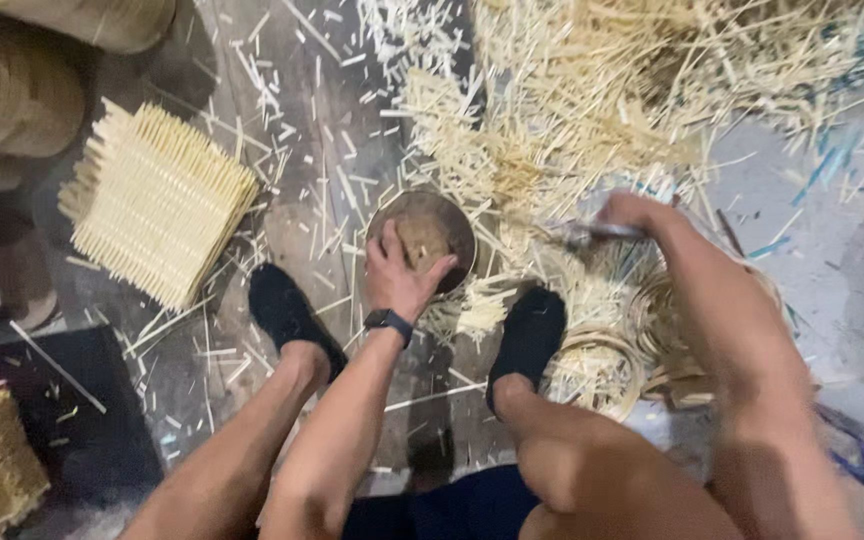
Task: The person weaves a small round basket by placing a woven mat over a circular wooden mold, trimming the excess with scissors, and securing the edge with a bamboo ring. The process is repeated for multiple units.
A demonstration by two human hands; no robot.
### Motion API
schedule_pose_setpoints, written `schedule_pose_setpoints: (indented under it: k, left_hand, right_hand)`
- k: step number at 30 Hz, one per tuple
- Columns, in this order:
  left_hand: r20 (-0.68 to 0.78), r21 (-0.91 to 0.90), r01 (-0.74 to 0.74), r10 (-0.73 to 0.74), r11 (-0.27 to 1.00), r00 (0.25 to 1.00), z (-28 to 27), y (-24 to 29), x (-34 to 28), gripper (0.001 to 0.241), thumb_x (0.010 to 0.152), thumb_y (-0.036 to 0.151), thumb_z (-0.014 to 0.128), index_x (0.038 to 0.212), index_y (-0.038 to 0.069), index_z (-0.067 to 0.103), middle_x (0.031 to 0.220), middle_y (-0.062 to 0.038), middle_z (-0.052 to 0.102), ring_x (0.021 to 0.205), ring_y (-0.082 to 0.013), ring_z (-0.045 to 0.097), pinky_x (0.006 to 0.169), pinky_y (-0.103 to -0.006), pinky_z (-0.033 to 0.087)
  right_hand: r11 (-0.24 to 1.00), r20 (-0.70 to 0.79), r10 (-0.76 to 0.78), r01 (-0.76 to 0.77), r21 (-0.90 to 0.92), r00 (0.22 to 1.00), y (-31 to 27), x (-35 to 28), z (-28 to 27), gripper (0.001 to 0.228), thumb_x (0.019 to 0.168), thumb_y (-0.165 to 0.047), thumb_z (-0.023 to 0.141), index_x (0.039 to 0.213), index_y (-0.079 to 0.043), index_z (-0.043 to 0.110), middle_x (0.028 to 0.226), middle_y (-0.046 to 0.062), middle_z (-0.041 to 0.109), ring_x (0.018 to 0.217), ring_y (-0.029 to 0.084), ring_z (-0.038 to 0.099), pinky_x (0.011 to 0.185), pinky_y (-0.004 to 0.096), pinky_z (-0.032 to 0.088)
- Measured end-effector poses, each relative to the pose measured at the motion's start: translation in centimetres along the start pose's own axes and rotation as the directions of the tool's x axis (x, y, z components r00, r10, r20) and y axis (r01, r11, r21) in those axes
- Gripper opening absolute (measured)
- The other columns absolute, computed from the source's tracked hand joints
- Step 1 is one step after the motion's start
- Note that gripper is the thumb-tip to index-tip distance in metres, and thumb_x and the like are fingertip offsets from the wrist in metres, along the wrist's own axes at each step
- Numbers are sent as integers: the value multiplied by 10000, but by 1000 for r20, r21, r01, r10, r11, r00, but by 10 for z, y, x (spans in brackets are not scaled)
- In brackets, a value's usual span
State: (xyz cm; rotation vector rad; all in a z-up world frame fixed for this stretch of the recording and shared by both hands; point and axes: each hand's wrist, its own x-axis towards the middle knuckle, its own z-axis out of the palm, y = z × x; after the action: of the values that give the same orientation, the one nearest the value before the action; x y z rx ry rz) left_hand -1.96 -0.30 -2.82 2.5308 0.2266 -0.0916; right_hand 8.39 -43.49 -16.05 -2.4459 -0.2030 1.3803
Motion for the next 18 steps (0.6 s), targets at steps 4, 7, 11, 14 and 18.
schedule_pose_setpoints:
  k: [4, 7, 11, 14, 18]
  left_hand:
    - [-25, -102, -70, 68, 992, 997, 1, -24, 18, 933, 711, 614, 862, 1363, 16, 565, 1289, -274, 513, 1126, -459, 570, 937, -508, 495]
    - [-99, -109, -23, 12, 994, 995, -4, -55, 48, 583, 874, 525, 766, 1202, 47, 712, 1138, -214, 656, 1062, -417, 631, 930, -496, 506]
    - [155, -36, 89, -82, 995, 985, 8, -74, 98, 441, 962, 464, 699, 1138, 62, 743, 922, -206, 706, 929, -398, 681, 841, -469, 538]
    - [284, -75, 192, -163, 979, 945, 31, -76, 114, 399, 905, 452, 703, 1152, 148, 778, 892, -195, 733, 890, -369, 719, 806, -438, 552]
    - [389, -275, 55, 59, 960, 919, 78, -53, 127, 363, 816, 439, 690, 1002, 154, 814, 994, -114, 792, 931, -299, 760, 824, -390, 574]
  right_hand:
    - [930, -616, 358, -214, 298, 701, -11, 33, -56, 451, 763, -400, 795, 900, 28, 760, 918, 281, 719, 876, 419, 719, 781, 470, 577]
    - [866, -583, 477, -238, 440, 657, -41, 10, -43, 561, 895, -523, 738, 983, 32, 745, 998, 289, 724, 950, 441, 724, 834, 508, 573]
    - [856, -502, 476, -248, 454, 722, -86, -45, -6, 498, 706, -382, 851, 1038, -21, 761, 1093, 236, 748, 1039, 394, 717, 921, 482, 559]
    - [935, -630, 330, -150, 321, 703, -120, -57, 33, 531, 731, -283, 884, 1168, -32, 718, 1234, 258, 665, 1127, 370, 652, 971, 459, 536]
    - [641, -478, 108, 306, 704, 872, -163, -32, 57, 464, 843, -256, 822, 1222, -57, 640, 1148, 173, 673, 964, 221, 673, 754, 360, 615]
